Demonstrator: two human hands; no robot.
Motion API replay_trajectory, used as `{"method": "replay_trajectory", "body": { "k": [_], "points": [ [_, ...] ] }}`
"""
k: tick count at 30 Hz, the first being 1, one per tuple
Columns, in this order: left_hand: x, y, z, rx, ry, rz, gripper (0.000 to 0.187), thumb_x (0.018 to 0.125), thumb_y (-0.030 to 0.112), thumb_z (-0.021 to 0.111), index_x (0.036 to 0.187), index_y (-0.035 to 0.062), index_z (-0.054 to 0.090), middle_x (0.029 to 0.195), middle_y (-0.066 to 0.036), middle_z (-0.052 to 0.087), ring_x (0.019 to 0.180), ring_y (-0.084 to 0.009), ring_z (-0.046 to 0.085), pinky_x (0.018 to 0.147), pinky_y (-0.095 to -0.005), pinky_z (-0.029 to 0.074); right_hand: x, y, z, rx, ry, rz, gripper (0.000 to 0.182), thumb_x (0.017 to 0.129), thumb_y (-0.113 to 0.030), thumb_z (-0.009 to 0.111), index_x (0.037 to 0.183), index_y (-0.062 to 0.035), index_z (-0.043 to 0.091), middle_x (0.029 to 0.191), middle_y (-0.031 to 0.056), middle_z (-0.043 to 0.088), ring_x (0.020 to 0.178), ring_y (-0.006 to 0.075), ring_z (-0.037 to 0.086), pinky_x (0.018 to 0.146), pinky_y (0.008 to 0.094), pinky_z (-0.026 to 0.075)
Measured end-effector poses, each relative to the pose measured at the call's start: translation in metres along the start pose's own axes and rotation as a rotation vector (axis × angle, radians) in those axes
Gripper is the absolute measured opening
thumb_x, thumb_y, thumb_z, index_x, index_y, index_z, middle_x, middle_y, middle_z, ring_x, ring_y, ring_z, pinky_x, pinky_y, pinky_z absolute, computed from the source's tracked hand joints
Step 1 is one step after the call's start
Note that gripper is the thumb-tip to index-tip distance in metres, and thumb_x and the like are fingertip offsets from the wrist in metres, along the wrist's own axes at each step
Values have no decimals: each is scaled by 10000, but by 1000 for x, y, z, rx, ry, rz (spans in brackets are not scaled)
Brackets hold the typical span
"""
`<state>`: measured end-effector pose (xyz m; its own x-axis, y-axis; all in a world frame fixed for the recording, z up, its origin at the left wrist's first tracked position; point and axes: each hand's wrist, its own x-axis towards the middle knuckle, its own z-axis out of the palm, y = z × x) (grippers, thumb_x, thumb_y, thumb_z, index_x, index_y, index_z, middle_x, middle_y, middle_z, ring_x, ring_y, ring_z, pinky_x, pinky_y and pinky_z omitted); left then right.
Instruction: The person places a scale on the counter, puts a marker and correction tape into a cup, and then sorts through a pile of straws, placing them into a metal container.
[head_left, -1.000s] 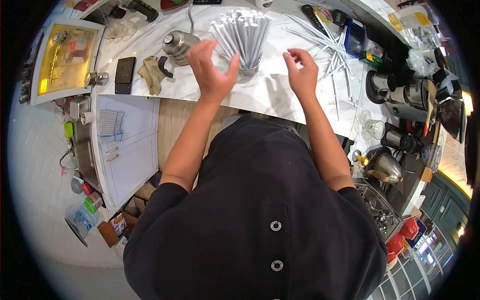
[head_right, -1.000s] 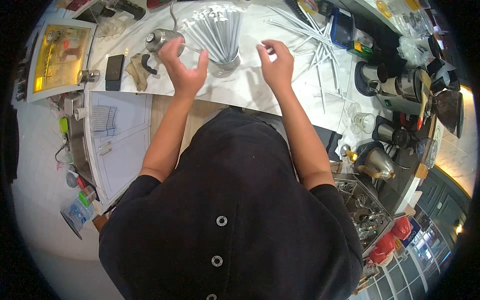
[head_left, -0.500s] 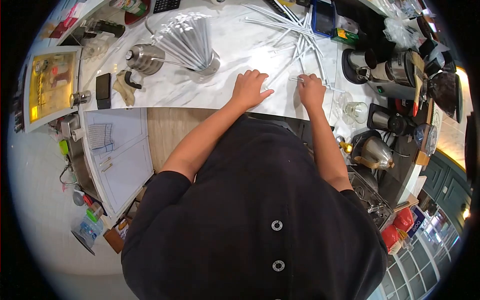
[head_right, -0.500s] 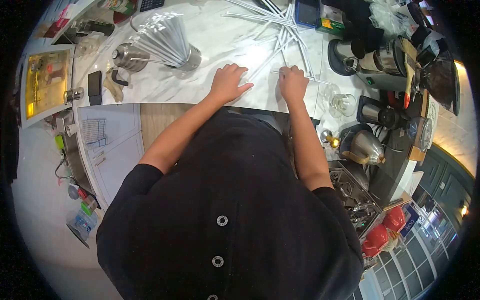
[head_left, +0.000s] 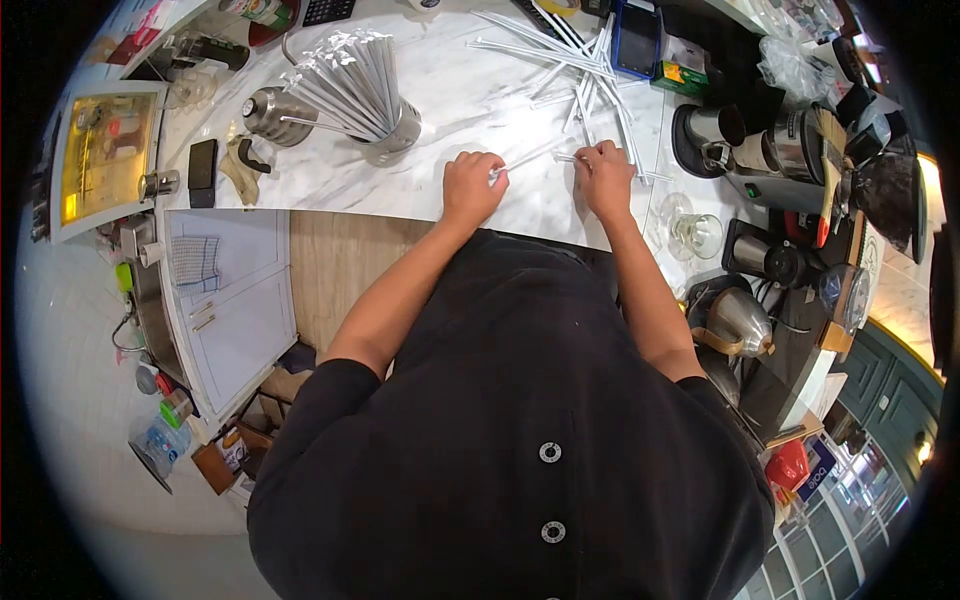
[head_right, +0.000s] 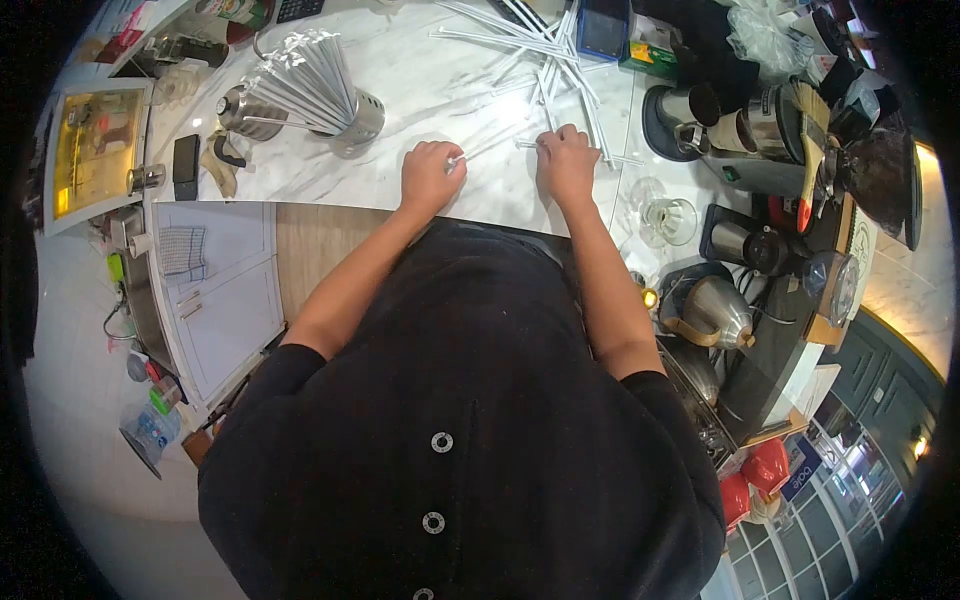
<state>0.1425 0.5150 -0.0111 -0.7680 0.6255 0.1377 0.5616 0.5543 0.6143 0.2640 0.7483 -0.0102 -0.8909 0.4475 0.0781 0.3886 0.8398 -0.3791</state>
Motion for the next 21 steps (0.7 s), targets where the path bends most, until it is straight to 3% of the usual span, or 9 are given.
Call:
{"method": "replay_trajectory", "body": {
  "k": [3, 6, 9, 10, 17, 21],
  "points": [
    [-1, 6, -27, -26, 110, 11, 137, 839, 168, 780, 943, 83, 752, 882, -94, 736, 854, -286, 673, 798, -422, 504, 7, -1, -3, 101, 101, -13, 122, 900, -161, 739, 1016, -174, 778, 1128, 49, 661, 1076, 302, 618, 877, 530, 466],
    [-1, 15, -56, -371, 188, -197, 175, 886, 155, 804, 1015, 49, 751, 836, -73, 711, 742, -173, 632, 732, -309, 495, 21, -9, -13, 297, 292, 10, 111, 899, -136, 742, 1006, -153, 768, 1136, 53, 704, 1098, 318, 612, 903, 518, 468],
    [-3, 23, -88, -380, 233, -313, 181, 895, 153, 809, 1035, 50, 758, 822, -51, 689, 764, -142, 619, 731, -302, 489, 33, -17, -32, 321, 343, 40, 98, 906, -151, 758, 1004, -142, 762, 1093, 57, 740, 1085, 327, 603, 928, 500, 458],
    [-3, 23, -97, -397, 284, -303, 171, 883, 172, 815, 999, 57, 761, 780, -49, 677, 766, -149, 662, 715, -320, 471, 34, -24, -40, 322, 334, 87, 101, 915, -171, 766, 1012, -144, 770, 1038, 64, 758, 1079, 326, 599, 943, 494, 441],
    [-4, 13, -138, -528, 401, -213, 178, 902, 170, 824, 986, 31, 751, 805, -31, 704, 780, -131, 624, 760, -307, 468, 52, -59, -70, 416, 378, 64, 111, 939, -198, 766, 1037, -147, 781, 1013, 53, 762, 1093, 289, 593, 995, 462, 393],
    [-1, 7, -160, -549, 482, -171, 189, 899, 165, 839, 998, 30, 753, 826, -40, 729, 799, -136, 635, 775, -308, 472, 59, -96, -82, 568, 431, 30, 120, 943, -140, 765, 1049, -85, 762, 981, 92, 747, 929, 257, 653, 868, 398, 489]
  ]
}}
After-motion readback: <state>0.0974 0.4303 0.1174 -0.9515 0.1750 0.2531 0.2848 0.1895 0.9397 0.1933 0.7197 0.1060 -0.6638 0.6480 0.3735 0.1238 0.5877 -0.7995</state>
